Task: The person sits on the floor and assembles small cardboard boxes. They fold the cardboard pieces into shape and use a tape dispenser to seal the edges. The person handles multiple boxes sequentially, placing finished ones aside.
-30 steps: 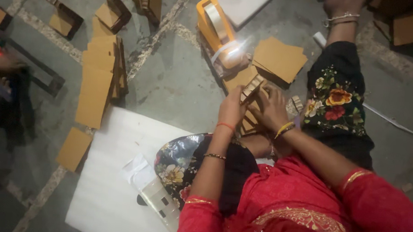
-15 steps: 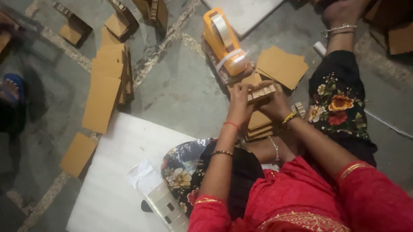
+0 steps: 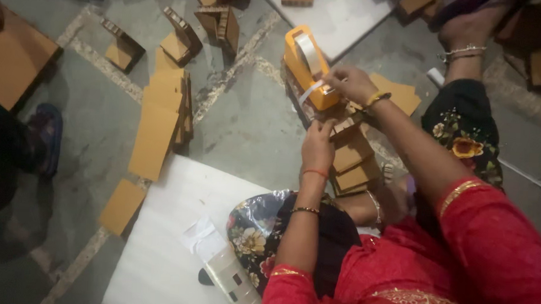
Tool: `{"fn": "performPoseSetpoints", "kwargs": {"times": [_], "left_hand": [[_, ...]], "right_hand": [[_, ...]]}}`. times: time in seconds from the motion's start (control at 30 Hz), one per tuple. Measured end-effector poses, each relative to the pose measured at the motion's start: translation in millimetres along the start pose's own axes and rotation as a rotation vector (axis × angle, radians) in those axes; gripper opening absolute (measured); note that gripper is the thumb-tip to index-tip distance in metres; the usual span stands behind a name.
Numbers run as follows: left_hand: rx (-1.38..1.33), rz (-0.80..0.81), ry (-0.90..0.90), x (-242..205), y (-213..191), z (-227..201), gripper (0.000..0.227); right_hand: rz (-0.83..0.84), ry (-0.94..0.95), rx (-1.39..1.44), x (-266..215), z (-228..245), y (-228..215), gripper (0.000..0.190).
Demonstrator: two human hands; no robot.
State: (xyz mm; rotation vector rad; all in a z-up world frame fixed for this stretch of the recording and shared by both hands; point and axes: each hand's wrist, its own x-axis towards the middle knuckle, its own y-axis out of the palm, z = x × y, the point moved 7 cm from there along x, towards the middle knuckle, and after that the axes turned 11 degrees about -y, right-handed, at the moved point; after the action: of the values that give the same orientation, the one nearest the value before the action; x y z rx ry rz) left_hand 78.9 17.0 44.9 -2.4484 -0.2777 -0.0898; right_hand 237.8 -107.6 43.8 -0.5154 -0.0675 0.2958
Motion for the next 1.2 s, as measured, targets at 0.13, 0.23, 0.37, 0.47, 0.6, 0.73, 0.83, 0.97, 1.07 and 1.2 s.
{"fn": "performPoseSetpoints", "kwargs": {"times": [0.13,0.23,0.37,0.47,0.6,0.73,0.83,0.97,1.07,1.2], "left_hand": [[-0.007,0.008,-0.023,-1,2,4,0.053],[-0.015,-0.004,-0.05,-2,11,15,0.051],[-0.036,0.028,-0.118,1,17,23,0.048],[-0.045,0.028,-0.156,4,14,22,0.048],[-0.007,0.07,-0.214,10,11,21,0.048],[-0.052,0.088,-0.241,15,9,18,0.047],[-0.034,0.101,-0.249,16,7,17,0.048],[0.084,0.117,-0.262,16,8,14,0.052],[0.115,0.11,-0.255,18,6,12,0.053],[0.043,0.155,-0.215,16,7,12,0.055]], "right_hand": [[-0.1,-0.053,-0.175,-9,42,-5,0.038],[-0.065,0.032,-0.014,-52,43,-16,0.04],[-0.052,-0.021,0.119,-109,17,-21,0.031],[-0.043,-0.016,0.262,-137,-24,-6,0.032],[0.015,0.142,0.162,-141,-75,10,0.032],[0.073,0.305,-0.347,-112,-90,1,0.031],[-0.092,-0.16,-0.866,-105,-43,-13,0.031],[-0.025,-0.503,-0.42,-86,-19,-12,0.055],[0.196,-0.156,0.268,-53,-27,-2,0.036],[0.246,0.164,-0.077,-22,-27,0,0.032]]}}
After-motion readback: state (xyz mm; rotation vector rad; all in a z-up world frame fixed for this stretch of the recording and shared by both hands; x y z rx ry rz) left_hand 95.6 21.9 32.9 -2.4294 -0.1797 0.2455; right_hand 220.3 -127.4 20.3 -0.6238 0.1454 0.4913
